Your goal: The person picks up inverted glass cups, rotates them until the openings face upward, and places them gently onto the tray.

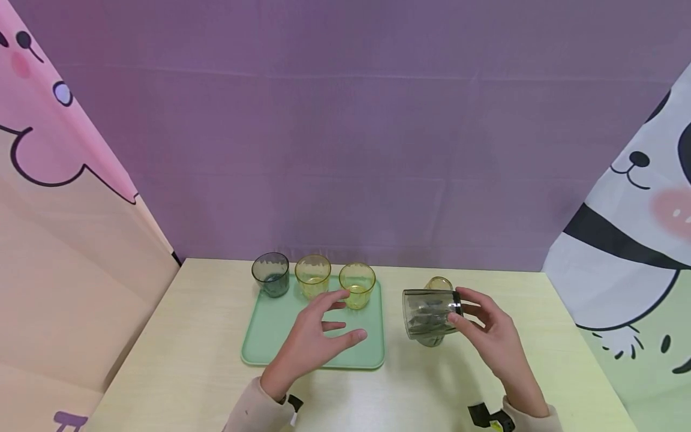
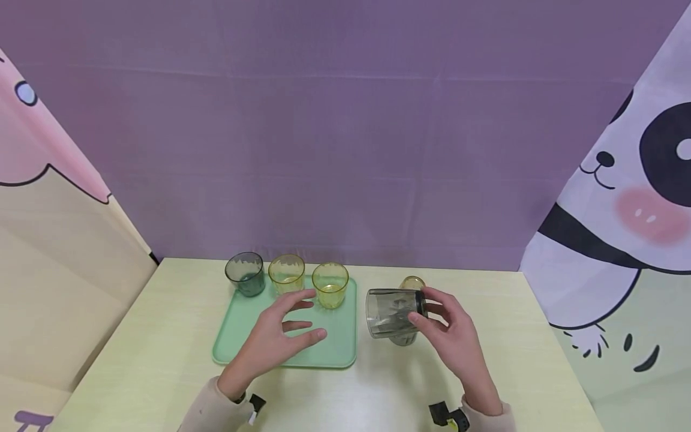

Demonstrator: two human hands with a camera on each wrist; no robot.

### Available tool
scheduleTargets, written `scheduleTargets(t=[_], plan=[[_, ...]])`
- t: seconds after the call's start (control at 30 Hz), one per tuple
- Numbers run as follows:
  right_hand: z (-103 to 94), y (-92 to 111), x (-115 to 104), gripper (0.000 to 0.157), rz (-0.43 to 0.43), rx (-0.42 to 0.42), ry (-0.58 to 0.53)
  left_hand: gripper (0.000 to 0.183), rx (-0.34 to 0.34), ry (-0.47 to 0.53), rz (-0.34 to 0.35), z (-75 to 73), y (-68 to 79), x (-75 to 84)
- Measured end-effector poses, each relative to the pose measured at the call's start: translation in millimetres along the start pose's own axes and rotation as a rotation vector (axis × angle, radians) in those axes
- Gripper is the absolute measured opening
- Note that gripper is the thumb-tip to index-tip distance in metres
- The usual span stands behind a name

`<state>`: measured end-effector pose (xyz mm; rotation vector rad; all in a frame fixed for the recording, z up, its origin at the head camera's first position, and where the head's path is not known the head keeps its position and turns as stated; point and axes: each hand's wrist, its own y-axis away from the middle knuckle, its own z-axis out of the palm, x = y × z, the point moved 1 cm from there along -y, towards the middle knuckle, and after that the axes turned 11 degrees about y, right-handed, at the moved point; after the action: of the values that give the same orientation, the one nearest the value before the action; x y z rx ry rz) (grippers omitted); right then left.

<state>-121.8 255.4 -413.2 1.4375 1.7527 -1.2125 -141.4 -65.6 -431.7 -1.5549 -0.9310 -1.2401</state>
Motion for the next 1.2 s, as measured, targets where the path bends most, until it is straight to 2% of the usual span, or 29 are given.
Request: scheduleTargets(t=[0.3,0.53,0.67,0.9,1.2], plan=[[21.8,4,5,0.044,0.011,-0.035,-0.263,0.071,-0.028,0.105,0.008,7.6,-0.6,-2.9],[37.6,3,12,0.043,-0.089,-0.091,-0.435,0.070,-0.060,0.185,0.017,15.3,-1.8,-2.5],[45.1,3,15,0.043,-0.106,-0.115,-0.528,0.070,-0.066,0.216,0.030,18.9,-1.9,-2.2],[58.9,3,15,0.042,-0.106,-0.147,-0.629,0.075,-0.091,0.267,0.057,21.8,-3.2,-3.8],[72.8,6,17,0.037,-0.031,-0.166,-0.710,0.078,-0.074,0.285,0.058,21.9,-2.8,-5.5]])
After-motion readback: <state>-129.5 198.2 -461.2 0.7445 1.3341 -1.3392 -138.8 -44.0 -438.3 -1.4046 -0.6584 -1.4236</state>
